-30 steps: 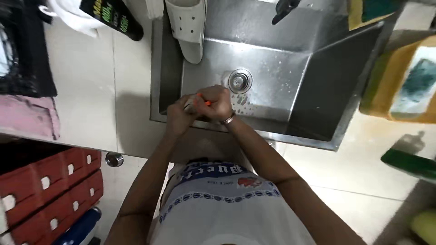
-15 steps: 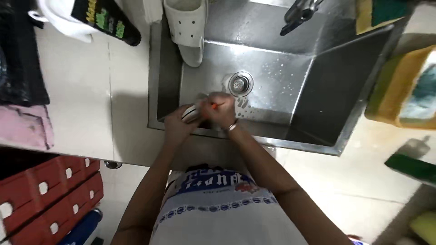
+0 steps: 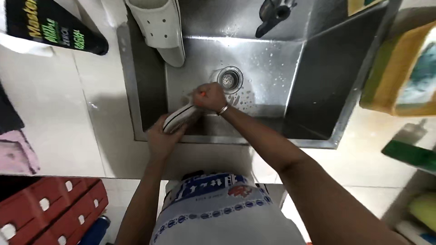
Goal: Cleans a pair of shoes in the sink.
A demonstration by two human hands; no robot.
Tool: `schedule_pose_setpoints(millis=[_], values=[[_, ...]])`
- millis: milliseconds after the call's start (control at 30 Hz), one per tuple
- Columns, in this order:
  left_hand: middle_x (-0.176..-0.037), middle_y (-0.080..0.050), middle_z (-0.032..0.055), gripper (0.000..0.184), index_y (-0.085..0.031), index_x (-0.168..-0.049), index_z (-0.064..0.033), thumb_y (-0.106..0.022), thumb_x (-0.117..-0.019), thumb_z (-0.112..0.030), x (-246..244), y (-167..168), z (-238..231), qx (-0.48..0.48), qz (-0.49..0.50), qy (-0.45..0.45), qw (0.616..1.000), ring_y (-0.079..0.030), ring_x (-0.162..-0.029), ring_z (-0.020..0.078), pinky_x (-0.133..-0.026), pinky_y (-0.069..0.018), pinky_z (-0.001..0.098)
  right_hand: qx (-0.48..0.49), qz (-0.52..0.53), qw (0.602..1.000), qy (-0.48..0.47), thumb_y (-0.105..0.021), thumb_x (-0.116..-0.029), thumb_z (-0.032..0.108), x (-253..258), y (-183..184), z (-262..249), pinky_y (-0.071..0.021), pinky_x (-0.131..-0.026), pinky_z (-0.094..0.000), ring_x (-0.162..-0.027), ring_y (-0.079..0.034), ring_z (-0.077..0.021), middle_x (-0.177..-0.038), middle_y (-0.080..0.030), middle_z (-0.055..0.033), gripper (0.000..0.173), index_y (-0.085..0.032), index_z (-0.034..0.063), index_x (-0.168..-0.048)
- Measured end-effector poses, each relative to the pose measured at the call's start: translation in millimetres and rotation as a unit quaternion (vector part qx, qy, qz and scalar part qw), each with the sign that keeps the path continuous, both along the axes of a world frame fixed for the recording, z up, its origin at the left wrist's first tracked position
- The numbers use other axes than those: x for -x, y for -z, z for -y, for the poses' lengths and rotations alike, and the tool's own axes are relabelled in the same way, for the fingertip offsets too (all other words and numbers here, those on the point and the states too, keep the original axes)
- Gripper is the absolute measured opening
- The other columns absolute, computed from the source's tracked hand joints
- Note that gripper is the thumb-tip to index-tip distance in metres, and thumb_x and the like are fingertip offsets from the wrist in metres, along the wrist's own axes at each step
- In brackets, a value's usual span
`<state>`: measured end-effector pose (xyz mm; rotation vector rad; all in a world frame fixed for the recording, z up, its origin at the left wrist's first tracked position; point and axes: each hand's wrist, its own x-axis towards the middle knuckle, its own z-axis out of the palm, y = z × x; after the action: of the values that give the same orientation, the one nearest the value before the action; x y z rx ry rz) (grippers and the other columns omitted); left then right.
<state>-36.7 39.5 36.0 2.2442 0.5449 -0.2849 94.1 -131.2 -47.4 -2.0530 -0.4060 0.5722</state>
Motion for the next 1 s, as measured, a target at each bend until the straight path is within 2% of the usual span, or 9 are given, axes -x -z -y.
schedule_pose_setpoints(millis=[100, 267, 400, 467, 600, 667, 800, 933, 1000], values=[[-0.111, -0.073, 0.0192, 0.046, -0.069, -0.122, 0.0008, -0.086, -0.0838, -0.018, -1.9, -0.7, 0.6, 0.004, -0.014, -0.008, 1.000, -0.072, -0.103, 0.0285, -0.094, -0.0567, 0.0517, 0.123, -0.112, 0.985, -0.035, -0.055, -0.1024, 0.033, -36.8, 31.0, 7.6, -0.0509, -0.087, -0.0642, -0.098, -0.070, -0.0382, -0.097, -0.074, -0.0198, 0.038, -0.076, 0.0022, -0.096], [-0.106, -0.072, 0.0191, 0.047, -0.068, -0.119, 0.0023, -0.088, -0.0779, -0.009, -2.3, -2.2, 0.9, -0.007, -0.018, -0.025, 0.999, -0.071, -0.096, 0.0260, -0.088, -0.0568, 0.0488, -0.156, 0.130, 0.977, -0.064, -0.069, -0.0860, 0.018, 7.7, -32.8, -32.9, -0.0506, -0.053, -0.0451, -0.060, -0.067, -0.0229, -0.065, -0.067, -0.0098, 0.024, -0.070, 0.0032, -0.067], [-0.103, -0.074, 0.0169, 0.041, -0.070, -0.115, 0.0004, -0.087, -0.0814, -0.017, -2.2, -1.1, 1.6, -0.002, 0.009, -0.003, 1.000, -0.073, -0.093, 0.0243, -0.087, -0.0591, 0.0482, 0.104, -0.106, 0.985, -0.089, -0.058, -0.1024, 0.034, -44.1, 27.6, 7.2, -0.0503, -0.092, -0.0649, -0.103, -0.070, -0.0372, -0.103, -0.075, -0.0182, 0.036, -0.077, 0.0041, -0.102], [-0.104, -0.074, 0.0146, 0.041, -0.070, -0.116, -0.0014, -0.087, -0.0820, -0.017, -4.4, -5.5, 3.6, -0.001, -0.017, -0.014, 1.000, -0.072, -0.095, 0.0217, -0.088, -0.0590, 0.0455, 0.096, -0.078, 0.989, -0.082, -0.059, -0.0998, 0.034, -33.7, 10.5, -1.7, -0.0528, -0.084, -0.0636, -0.094, -0.072, -0.0349, -0.094, -0.075, -0.0162, 0.035, -0.078, 0.0052, -0.094], [-0.101, -0.072, 0.0215, 0.038, -0.068, -0.115, 0.0042, -0.084, -0.0832, -0.010, -3.4, -13.4, 7.7, -0.033, -0.076, -0.004, 0.997, -0.071, -0.092, 0.0329, -0.084, -0.0562, 0.0564, -0.191, 0.185, 0.963, -0.055, -0.070, -0.0830, 0.021, 24.3, -46.0, -36.2, -0.0466, -0.050, -0.0428, -0.056, -0.064, -0.0211, -0.059, -0.063, -0.0075, 0.027, -0.064, 0.0056, -0.062], [-0.103, -0.074, 0.0190, 0.041, -0.070, -0.116, 0.0013, -0.086, -0.0826, -0.015, -6.5, -8.6, 5.0, -0.028, -0.033, 0.009, 0.999, -0.073, -0.094, 0.0299, -0.087, -0.0580, 0.0538, -0.099, 0.094, 0.989, -0.057, -0.068, -0.0901, 0.018, 3.1, -19.1, -12.2, -0.0559, -0.064, -0.0498, -0.070, -0.071, -0.0278, -0.073, -0.072, -0.0145, 0.023, -0.075, 0.0002, -0.076], [-0.106, -0.074, 0.0184, 0.043, -0.071, -0.118, -0.0007, -0.087, -0.0830, -0.020, -5.2, -8.4, 10.8, -0.024, -0.041, 0.015, 0.999, -0.072, -0.099, 0.0305, -0.090, -0.0569, 0.0553, 0.173, -0.150, 0.970, -0.084, -0.050, -0.1045, 0.040, -40.0, 25.0, 14.8, -0.0486, -0.093, -0.0669, -0.110, -0.067, -0.0409, -0.109, -0.073, -0.0217, 0.046, -0.075, 0.0016, -0.101], [-0.107, -0.072, 0.0224, 0.047, -0.069, -0.120, 0.0030, -0.087, -0.0804, -0.015, -9.7, -12.9, 11.0, -0.022, -0.048, 0.006, 0.999, -0.071, -0.101, 0.0336, -0.092, -0.0544, 0.0560, -0.068, 0.054, 0.992, -0.086, -0.066, -0.0928, 0.025, 8.1, -48.6, -17.8, -0.0519, -0.060, -0.0554, -0.067, -0.070, -0.0298, -0.068, -0.069, -0.0131, 0.031, -0.073, 0.0020, -0.074], [-0.106, -0.073, 0.0245, 0.047, -0.070, -0.119, 0.0044, -0.086, -0.0829, -0.020, -14.1, -20.0, 12.8, -0.038, -0.054, 0.051, 0.997, -0.072, -0.100, 0.0372, -0.092, -0.0545, 0.0586, -0.109, 0.016, 0.988, -0.108, -0.063, -0.0958, 0.024, 3.4, -48.2, -10.1, -0.0495, -0.058, -0.0509, -0.063, -0.065, -0.0260, -0.065, -0.065, -0.0115, 0.034, -0.069, 0.0004, -0.071]])
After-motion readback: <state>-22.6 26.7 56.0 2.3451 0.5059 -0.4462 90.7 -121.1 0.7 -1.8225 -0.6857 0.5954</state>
